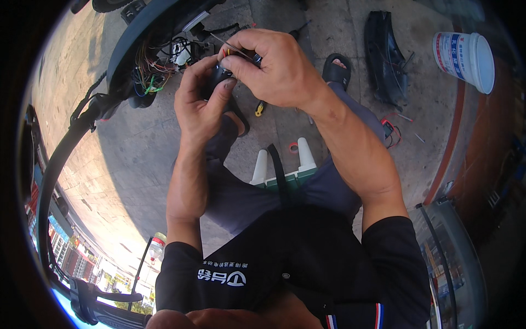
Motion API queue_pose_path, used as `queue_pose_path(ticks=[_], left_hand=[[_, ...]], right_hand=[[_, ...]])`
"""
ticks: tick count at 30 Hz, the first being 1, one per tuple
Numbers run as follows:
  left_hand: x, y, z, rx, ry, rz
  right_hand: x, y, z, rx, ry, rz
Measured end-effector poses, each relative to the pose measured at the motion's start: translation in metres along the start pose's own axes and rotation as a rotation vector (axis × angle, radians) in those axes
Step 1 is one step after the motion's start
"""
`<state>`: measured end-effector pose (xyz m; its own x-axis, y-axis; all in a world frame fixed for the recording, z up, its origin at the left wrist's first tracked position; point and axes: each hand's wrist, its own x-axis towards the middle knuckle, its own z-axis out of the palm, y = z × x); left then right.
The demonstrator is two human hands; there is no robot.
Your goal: The person sits on a small stool and uses a screwdriver to tighten the terminals of a small electrical connector. They repeatedly adjust the wires and the connector housing while seated.
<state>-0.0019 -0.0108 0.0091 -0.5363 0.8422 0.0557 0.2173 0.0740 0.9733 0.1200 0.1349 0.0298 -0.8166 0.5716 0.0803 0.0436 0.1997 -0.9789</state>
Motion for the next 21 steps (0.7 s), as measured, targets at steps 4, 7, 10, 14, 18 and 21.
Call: queue_pose_path(ticks=[4,7,10,14,18,21], left_hand=[[-0.0001,0.0008,0.0009,-0.030,0.004,0.018],[-0.0001,0.0014,0.0004,-0.036,0.001,0.015],[-0.0002,0.0004,-0.0004,-0.053,0.001,0.026],[-0.0019,-0.0016,-0.0032,-0.103,-0.026,0.012],[-0.0001,-0.0039,-0.0037,-0.298,-0.046,0.012],[0.0013,-0.0037,-0.0042,-0.525,-0.074,-0.008]], right_hand=[[-0.0008,0.0009,0.0036,0.012,0.036,-0.012],[-0.0004,0.0001,0.0049,-0.021,0.048,-0.031],[-0.0007,-0.0023,0.0056,-0.030,0.054,-0.041],[-0.0016,-0.0051,0.0057,0.029,0.035,0.002],[0.0010,-0.0030,0.0024,0.201,0.027,0.004],[0.0010,-0.0009,-0.0019,0.306,0.065,0.027]])
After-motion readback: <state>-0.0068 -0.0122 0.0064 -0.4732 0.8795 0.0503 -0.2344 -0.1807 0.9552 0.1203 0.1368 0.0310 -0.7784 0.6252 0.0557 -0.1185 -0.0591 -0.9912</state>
